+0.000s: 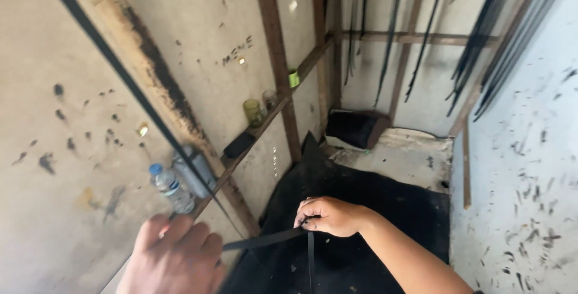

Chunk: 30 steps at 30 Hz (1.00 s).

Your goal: Applying edge paint to leather straps using a roller applicator and hanging them to dry on a rack.

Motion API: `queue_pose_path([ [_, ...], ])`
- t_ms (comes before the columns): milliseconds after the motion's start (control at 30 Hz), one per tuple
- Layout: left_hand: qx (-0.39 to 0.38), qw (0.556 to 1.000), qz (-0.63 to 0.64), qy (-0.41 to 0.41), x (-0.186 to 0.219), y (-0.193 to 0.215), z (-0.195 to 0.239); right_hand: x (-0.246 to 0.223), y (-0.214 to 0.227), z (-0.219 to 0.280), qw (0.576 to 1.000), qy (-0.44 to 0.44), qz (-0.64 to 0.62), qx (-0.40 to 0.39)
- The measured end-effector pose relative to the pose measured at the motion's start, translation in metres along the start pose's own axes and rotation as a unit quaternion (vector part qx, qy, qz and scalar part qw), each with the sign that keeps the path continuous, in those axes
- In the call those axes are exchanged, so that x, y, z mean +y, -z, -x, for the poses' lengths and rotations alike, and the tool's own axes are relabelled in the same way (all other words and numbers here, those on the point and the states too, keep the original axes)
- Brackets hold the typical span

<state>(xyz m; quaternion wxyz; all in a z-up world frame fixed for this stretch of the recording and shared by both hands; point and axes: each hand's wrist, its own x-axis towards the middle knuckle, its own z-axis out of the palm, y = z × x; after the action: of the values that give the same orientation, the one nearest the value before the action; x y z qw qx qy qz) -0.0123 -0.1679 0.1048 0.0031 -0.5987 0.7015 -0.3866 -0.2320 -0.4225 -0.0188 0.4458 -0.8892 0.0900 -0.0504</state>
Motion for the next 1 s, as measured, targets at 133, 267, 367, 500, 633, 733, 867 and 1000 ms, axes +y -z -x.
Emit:
queue_pose_path([
  [133, -0.003, 0.998, -0.031, -0.060, 0.021, 0.004, -0.082, 0.029, 0.009, 0.023, 0.995, -0.043, -0.004, 0.089],
  [267, -0.047, 0.991, -0.054, -0.114, 0.048, -0.021, -0.153, 0.079, 0.018, 0.040, 0.963, -0.091, -0.035, 0.250],
  [367, -0.001, 0.987, -0.080, -0.141, 0.073, -0.036, -0.205, 0.113, 0.032, 0.055, 0.942, -0.089, -0.015, 0.324],
  [500, -0.015, 0.978, -0.111, -0.179, 0.109, -0.064, -0.272, 0.141, 0.065, 0.074, 0.919, -0.126, -0.079, 0.366],
  [633, -0.057, 0.965, -0.142, -0.213, 0.137, -0.079, -0.328, 0.137, 0.115, 0.082, 0.877, 0.064, -0.039, 0.474],
  [733, -0.090, 0.957, -0.149, -0.230, 0.157, -0.087, -0.361, 0.113, 0.152, 0.087, 0.825, 0.139, 0.091, 0.540],
  [867, -0.117, 0.943, -0.166, -0.264, 0.176, -0.085, -0.394, 0.109, 0.185, 0.086, 0.801, 0.200, 0.166, 0.539],
  [1000, -0.107, 0.941, -0.173, -0.269, 0.192, -0.091, -0.417, 0.130, 0.207, 0.089, 0.777, 0.192, 0.221, 0.558],
])
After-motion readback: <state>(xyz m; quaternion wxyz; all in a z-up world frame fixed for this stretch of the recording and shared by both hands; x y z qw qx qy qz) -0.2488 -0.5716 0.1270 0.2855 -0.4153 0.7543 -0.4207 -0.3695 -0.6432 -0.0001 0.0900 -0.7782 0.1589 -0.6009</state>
